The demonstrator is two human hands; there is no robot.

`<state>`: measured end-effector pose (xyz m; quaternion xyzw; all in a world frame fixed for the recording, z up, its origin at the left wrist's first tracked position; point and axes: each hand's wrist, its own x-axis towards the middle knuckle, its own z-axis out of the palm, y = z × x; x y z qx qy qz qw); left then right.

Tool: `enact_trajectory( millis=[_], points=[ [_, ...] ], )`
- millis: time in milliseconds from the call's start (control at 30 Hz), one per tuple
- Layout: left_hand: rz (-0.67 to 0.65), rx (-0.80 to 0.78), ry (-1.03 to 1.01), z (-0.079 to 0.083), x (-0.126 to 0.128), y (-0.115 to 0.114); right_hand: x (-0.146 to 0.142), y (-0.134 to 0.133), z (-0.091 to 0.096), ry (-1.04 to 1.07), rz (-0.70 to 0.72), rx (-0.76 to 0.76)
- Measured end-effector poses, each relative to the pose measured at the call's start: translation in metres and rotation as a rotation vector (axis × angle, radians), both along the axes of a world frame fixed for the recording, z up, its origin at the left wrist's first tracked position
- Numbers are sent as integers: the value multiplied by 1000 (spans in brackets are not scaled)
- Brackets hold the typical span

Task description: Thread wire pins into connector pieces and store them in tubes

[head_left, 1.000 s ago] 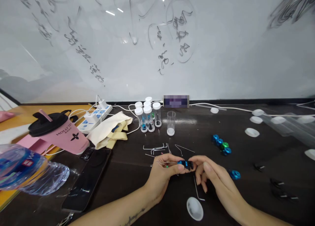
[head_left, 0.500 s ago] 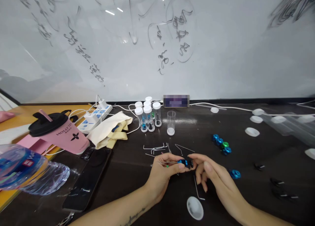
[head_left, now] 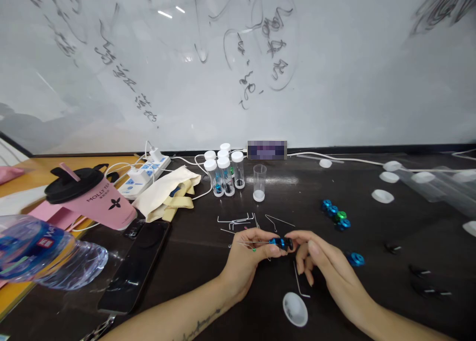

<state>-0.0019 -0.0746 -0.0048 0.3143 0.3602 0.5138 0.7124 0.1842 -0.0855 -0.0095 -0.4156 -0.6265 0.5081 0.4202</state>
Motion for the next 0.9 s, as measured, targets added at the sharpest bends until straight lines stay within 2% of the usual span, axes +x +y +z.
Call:
enact_trajectory(
  millis=[900],
  points=[
    [-11,16,-30,-2,0,1,-1,2,0,22,-16,-22]
  ],
)
